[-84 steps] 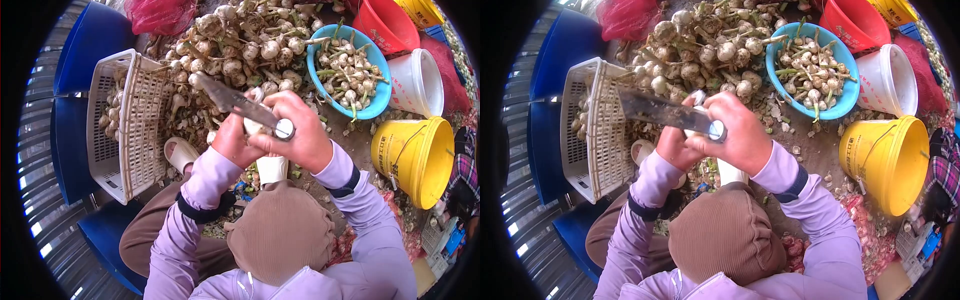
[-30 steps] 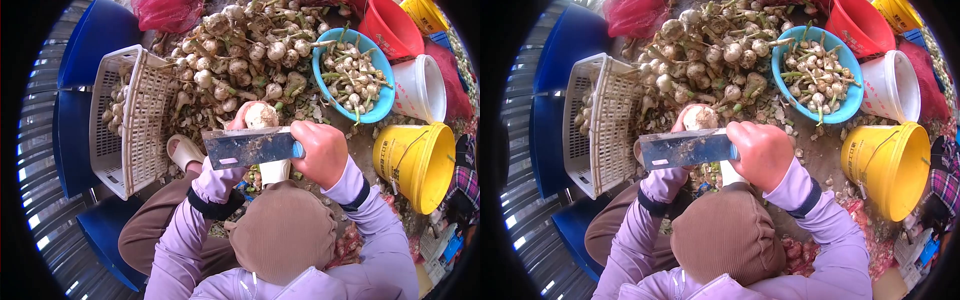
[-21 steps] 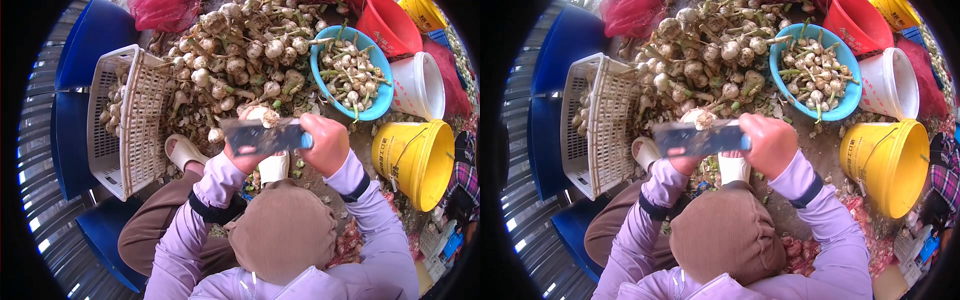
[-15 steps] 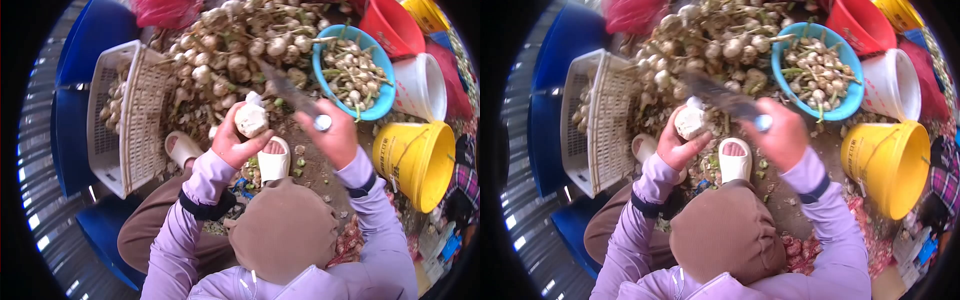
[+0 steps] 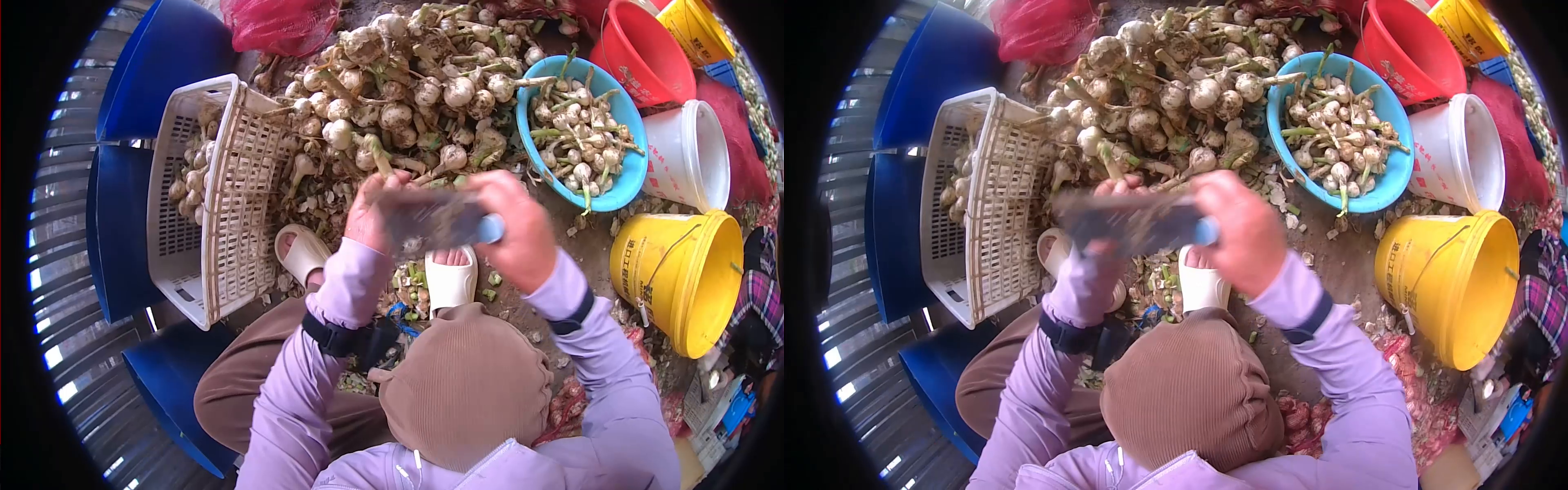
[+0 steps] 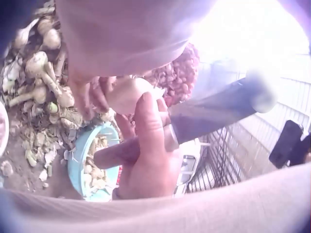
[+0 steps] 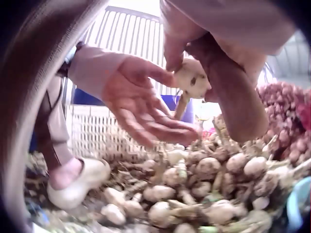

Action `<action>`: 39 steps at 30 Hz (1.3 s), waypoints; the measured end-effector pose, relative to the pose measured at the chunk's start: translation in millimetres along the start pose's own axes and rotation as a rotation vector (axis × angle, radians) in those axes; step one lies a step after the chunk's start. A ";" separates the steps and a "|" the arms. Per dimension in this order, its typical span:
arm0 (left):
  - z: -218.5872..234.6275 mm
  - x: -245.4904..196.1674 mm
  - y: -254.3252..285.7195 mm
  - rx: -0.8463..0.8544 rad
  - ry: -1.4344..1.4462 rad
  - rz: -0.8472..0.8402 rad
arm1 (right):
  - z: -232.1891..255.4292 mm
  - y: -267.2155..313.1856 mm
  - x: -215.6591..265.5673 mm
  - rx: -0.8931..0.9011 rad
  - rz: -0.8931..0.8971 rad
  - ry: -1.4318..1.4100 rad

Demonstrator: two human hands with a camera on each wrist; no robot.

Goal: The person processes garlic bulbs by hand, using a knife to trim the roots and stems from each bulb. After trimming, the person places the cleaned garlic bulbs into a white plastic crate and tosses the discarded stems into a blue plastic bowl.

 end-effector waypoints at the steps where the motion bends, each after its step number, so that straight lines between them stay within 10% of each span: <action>1: 9.0 11.6 -4.8 -0.115 0.269 0.124 | 11.8 3.0 -11.5 0.027 -0.106 0.001; 10: -17.1 -56.4 -4.4 -0.004 -0.741 -0.217 | -8.5 -18.8 -5.1 0.167 -0.336 -0.142; 14: 6.7 -75.0 4.9 -0.054 -0.670 -0.346 | -12.9 22.5 -85.0 0.073 -0.471 0.061; 18: 84.4 -90.6 -1.2 -0.178 -0.399 -0.267 | -3.4 -7.1 -93.6 -0.116 -0.382 0.089; 21: 185.0 -150.2 14.0 -0.547 -0.669 -0.185 | -16.1 -62.2 -122.8 -0.258 -0.164 0.254; 23: 228.5 -200.8 34.9 -0.681 -1.380 -0.475 | -29.5 -97.7 -123.5 -0.226 -0.125 0.437; 24: 219.6 -217.6 45.4 -0.801 -1.527 -0.469 | -42.5 -111.4 -131.3 -0.146 -0.161 0.526; 26: 186.9 -201.7 43.0 -0.674 -0.880 -0.393 | -67.8 -130.2 -159.8 -0.029 -0.152 0.586; 28: 125.0 -162.3 29.6 -0.394 -0.872 -0.296 | -57.6 -135.7 -158.0 -0.051 0.040 0.517; 35: -25.3 -73.5 -23.7 0.109 -0.807 -0.464 | -26.1 -45.9 -58.6 0.125 -0.477 -0.859; 39: -39.4 -36.0 -23.1 0.198 -0.400 -0.162 | -6.3 1.0 -42.0 0.180 -0.617 -0.725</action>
Point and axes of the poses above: each hand's wrist, its own y-axis away from the middle knuckle, its own z-axis out of the back of the hand, x = y × z, the point moved 8 cm from there along -y, towards the middle knuckle, and after that the axes turned 3 degrees about x, right-handed, at the moved point
